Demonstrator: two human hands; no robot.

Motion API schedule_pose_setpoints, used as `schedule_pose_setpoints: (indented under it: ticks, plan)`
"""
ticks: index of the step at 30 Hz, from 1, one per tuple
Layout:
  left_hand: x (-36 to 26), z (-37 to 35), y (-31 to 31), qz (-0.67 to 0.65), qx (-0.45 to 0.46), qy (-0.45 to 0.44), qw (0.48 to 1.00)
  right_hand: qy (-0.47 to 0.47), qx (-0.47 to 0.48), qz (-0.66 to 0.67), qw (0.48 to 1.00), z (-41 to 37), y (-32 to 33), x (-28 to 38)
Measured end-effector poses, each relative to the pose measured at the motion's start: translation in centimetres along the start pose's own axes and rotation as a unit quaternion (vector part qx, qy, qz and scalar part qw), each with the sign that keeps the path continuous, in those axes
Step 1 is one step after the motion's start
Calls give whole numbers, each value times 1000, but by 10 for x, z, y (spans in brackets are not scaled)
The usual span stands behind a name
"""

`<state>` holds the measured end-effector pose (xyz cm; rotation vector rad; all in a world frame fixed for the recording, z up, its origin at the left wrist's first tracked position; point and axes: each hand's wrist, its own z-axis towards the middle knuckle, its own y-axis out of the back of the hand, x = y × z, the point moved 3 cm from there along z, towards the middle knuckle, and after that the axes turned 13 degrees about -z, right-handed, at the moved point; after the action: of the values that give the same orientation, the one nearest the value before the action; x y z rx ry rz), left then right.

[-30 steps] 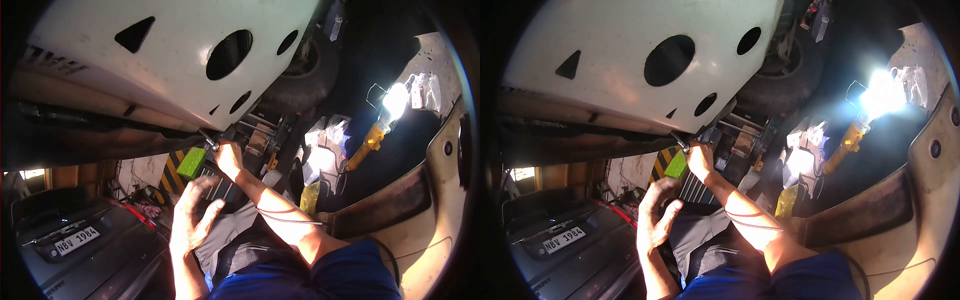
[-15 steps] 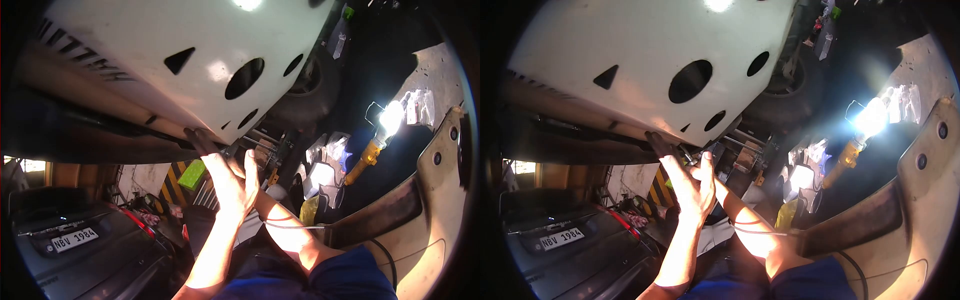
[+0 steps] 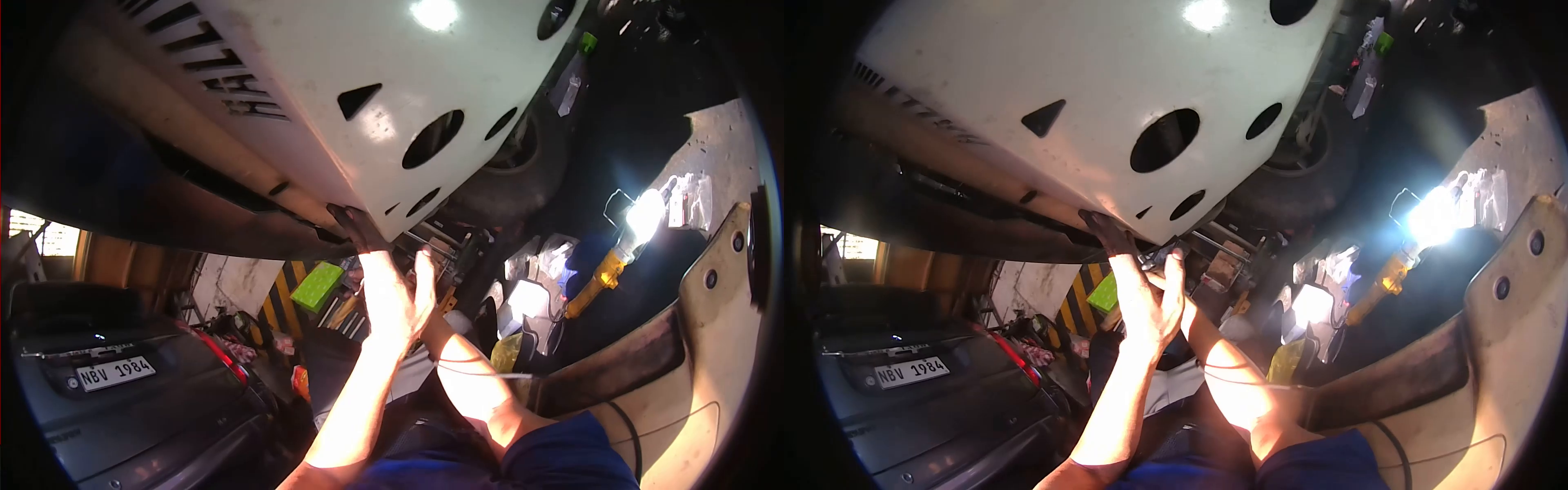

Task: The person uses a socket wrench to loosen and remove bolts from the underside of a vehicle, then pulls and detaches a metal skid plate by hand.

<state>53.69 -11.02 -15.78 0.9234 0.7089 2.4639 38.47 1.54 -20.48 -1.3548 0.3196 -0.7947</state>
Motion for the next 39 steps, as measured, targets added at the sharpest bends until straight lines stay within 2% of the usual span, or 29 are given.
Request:
schedule_pose_setpoints:
  ticks: [1,3,5,7,8,9,11,12,13,14,15,16,18,19,20,21,22,24,26,27,30,31,32,33,34,36,38,39]
  plan:
    - [5,0,3,-40,6,-26,999,28,75,-75,994,10,-12,-17]
    - [8,-1,11,-51,18,-21,998,90,169,-188,963,15,-40,-39]
    - [17,-1,16,-33,24,-36,998,79,159,-232,956,34,-20,37]
    - [20,-1,23,-39,47,-30,998,-4,280,-56,958,27,-13,47]
    - [18,0,24,-36,52,-27,998,-108,373,114,914,21,-41,0]
    - [18,0,24,-78,49,-22,996,-237,432,250,833,13,-66,-46]
    - [21,-1,30,-104,60,-5,993,-365,387,254,808,24,-51,8]
    - [21,0,34,-102,71,-1,992,-347,387,147,842,26,-50,7]
    - [18,0,38,-76,73,-1,994,-166,371,-80,910,33,-51,11]
    - [12,3,42,-5,63,-21,998,-52,270,-235,932,30,-40,16]
    - [14,4,43,-24,60,-19,998,71,208,-310,925,35,-39,13]
    - [17,3,46,-42,57,-15,997,192,143,-377,895,37,-40,10]
    - [20,5,52,-8,73,-15,997,177,136,-325,919,32,-48,4]
    - [24,4,54,-36,79,-8,996,56,226,-263,936,33,-47,7]
    - [29,3,55,-64,82,-2,995,-95,343,-64,932,32,-58,-11]
    - [31,3,56,-76,87,-7,993,-279,395,97,870,32,-63,-16]
    - [33,2,56,-88,91,-12,992,-422,446,258,746,26,-66,-17]
    - [32,3,56,-93,91,-4,991,-301,427,80,849,34,-59,-14]
    - [33,2,56,-96,94,-2,991,-168,385,-101,902,36,-52,-2]
    - [32,2,55,-90,94,-3,991,-18,322,-277,905,33,-46,5]
    - [31,3,51,-99,86,0,991,197,126,-370,899,32,-40,17]
    - [31,2,52,-104,85,5,991,169,78,-327,927,31,-44,19]
    - [32,1,52,-103,88,6,991,-35,209,-169,963,33,-49,4]
    - [34,1,53,-103,90,6,991,-236,322,4,917,37,-50,5]
    - [36,0,53,-110,89,5,990,-415,408,177,793,32,-52,9]
    - [40,0,52,-134,86,4,987,-315,378,77,867,33,-58,-1]
    - [41,2,51,-120,87,-1,989,-208,338,-23,918,27,-65,-11]
    - [40,3,51,-92,92,-2,992,-76,255,-229,936,26,-51,1]
